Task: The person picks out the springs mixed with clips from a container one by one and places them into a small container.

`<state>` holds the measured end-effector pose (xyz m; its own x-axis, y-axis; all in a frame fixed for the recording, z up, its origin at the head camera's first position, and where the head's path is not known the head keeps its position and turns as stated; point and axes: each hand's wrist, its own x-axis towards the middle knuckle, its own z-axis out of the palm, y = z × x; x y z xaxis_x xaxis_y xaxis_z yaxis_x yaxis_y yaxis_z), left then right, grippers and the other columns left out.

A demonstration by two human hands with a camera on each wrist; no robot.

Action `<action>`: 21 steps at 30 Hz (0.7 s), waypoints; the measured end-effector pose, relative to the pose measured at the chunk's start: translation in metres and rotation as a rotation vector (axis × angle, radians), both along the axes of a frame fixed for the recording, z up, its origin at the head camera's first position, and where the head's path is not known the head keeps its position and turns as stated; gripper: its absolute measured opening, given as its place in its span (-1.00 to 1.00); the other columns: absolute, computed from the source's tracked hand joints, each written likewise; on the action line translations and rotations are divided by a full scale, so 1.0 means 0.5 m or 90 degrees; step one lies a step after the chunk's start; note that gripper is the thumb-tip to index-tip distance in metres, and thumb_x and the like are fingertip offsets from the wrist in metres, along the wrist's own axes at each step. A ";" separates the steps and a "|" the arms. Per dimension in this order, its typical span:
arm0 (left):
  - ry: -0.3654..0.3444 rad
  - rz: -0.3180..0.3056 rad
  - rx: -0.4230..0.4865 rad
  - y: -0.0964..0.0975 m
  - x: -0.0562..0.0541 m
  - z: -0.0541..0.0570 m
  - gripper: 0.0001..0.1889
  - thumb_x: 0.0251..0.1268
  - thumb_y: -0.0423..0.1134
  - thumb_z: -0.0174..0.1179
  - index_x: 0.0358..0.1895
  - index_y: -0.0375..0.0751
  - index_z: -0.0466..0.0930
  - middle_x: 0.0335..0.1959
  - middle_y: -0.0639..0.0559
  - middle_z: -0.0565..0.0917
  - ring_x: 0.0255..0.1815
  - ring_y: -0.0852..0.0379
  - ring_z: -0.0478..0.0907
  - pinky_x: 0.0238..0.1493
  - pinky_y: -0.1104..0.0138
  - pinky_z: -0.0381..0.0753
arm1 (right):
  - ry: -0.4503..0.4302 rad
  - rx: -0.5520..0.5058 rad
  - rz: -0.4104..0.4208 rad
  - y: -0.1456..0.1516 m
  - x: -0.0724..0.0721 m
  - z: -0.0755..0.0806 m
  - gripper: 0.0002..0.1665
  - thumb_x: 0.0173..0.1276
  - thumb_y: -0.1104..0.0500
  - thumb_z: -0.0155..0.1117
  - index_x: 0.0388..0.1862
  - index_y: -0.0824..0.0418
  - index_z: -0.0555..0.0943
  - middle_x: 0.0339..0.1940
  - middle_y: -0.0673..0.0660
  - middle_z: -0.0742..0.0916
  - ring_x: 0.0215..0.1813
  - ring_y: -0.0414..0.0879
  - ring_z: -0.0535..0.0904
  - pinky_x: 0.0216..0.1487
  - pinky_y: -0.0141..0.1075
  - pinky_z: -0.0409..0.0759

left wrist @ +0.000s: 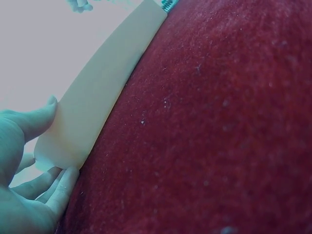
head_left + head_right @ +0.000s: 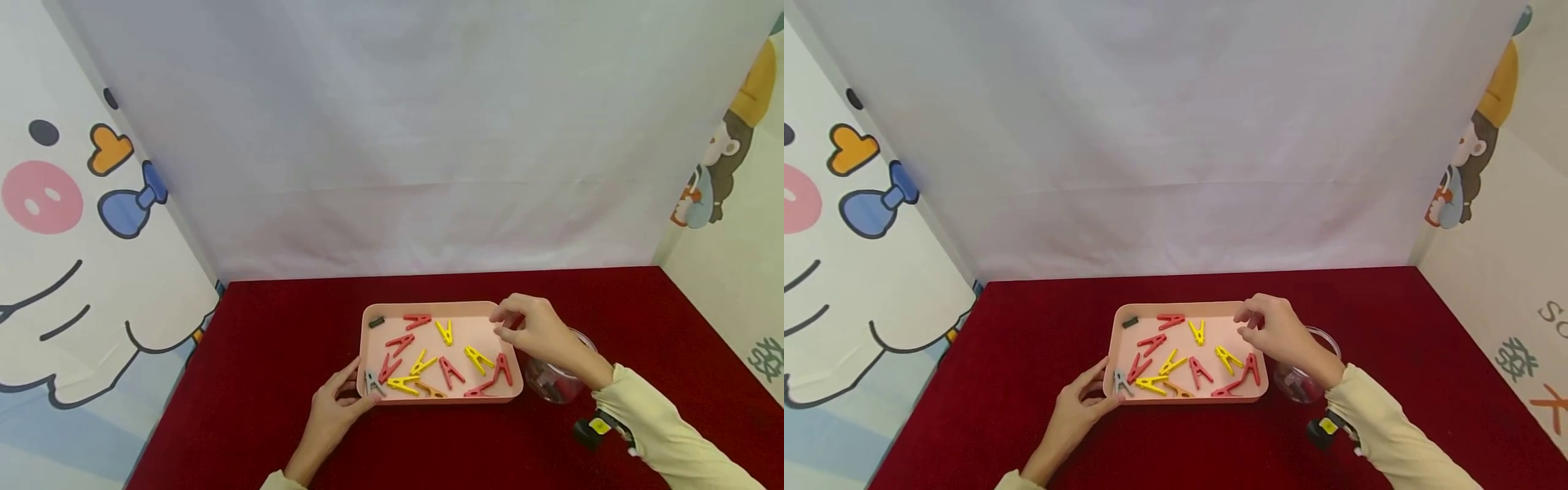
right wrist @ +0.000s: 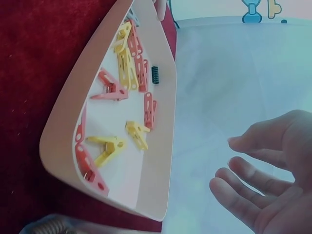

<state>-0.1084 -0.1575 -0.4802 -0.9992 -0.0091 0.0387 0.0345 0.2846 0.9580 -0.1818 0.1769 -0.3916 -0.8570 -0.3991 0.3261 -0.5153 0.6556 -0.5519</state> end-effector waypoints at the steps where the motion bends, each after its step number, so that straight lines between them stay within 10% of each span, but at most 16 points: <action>1: 0.001 0.003 0.001 -0.002 -0.004 -0.010 -0.28 0.02 -0.28 0.44 0.33 -0.22 0.38 0.07 -0.21 0.52 -0.01 -0.11 0.51 -0.17 0.34 0.60 | -0.001 0.000 0.002 -0.005 -0.002 0.000 -0.84 0.11 0.38 0.39 -0.35 0.17 0.66 -0.36 0.01 0.65 -0.38 -0.17 0.52 -0.43 -0.35 0.53; 8: 0.006 0.019 -0.020 -0.012 -0.025 -0.068 -0.25 -0.03 -0.13 0.47 0.33 -0.01 0.40 0.06 -0.07 0.53 -0.04 0.05 0.53 -0.20 0.40 0.59 | -0.009 -0.024 0.026 -0.036 -0.013 0.000 -0.85 0.10 0.40 0.37 -0.37 0.20 0.66 -0.36 0.08 0.66 -0.36 -0.14 0.54 -0.43 -0.33 0.52; 21: -0.006 0.026 -0.031 -0.011 -0.026 -0.071 -0.23 -0.07 -0.08 0.49 0.33 0.05 0.40 0.03 -0.01 0.54 -0.06 0.09 0.52 -0.20 0.41 0.58 | -0.044 -0.049 0.047 -0.081 -0.032 -0.030 -0.85 0.11 0.38 0.38 -0.36 0.18 0.65 -0.36 0.07 0.65 -0.34 -0.13 0.54 -0.40 -0.31 0.54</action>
